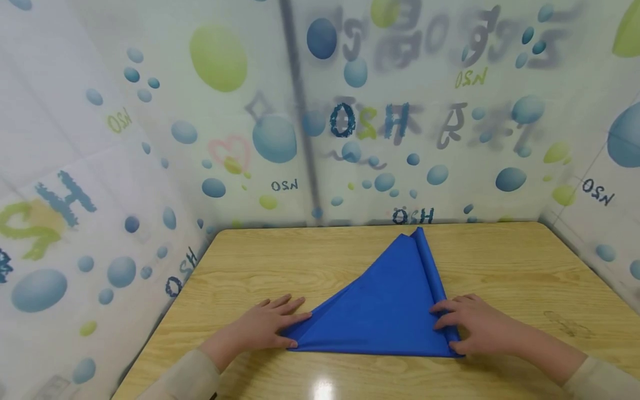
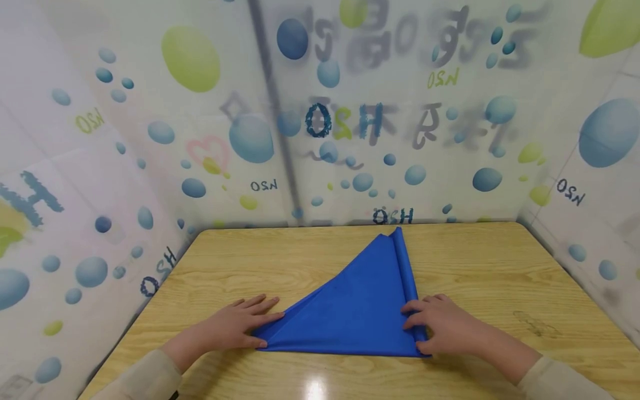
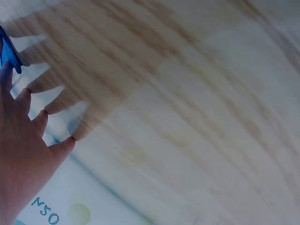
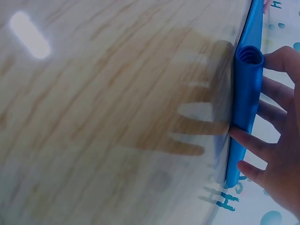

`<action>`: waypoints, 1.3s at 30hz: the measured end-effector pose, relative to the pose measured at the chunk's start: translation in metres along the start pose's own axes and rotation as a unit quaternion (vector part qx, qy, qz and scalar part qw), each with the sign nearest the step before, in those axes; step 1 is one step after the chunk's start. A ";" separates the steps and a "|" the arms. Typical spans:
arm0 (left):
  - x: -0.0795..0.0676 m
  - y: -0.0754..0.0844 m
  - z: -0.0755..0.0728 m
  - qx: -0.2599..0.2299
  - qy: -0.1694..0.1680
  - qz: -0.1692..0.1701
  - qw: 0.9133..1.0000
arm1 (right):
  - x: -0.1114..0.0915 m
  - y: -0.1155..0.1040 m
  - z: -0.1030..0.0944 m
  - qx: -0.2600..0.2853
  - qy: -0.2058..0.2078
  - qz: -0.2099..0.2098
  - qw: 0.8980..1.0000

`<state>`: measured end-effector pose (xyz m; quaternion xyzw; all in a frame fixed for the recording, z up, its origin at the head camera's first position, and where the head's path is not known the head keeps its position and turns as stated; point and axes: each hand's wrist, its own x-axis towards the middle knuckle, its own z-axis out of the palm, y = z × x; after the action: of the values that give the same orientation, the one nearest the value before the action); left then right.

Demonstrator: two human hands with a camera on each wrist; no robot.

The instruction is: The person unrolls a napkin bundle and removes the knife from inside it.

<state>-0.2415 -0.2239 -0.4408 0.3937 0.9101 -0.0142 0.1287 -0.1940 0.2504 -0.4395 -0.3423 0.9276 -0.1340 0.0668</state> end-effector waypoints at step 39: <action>-0.015 -0.008 -0.001 -0.009 0.021 0.013 1.000 | -0.019 0.012 -0.002 0.003 -0.006 0.015 1.000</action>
<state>-0.2380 -0.2396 -0.4366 0.4048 0.9074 0.0040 0.1131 -0.1874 0.2722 -0.4408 -0.3293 0.9317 -0.1339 0.0750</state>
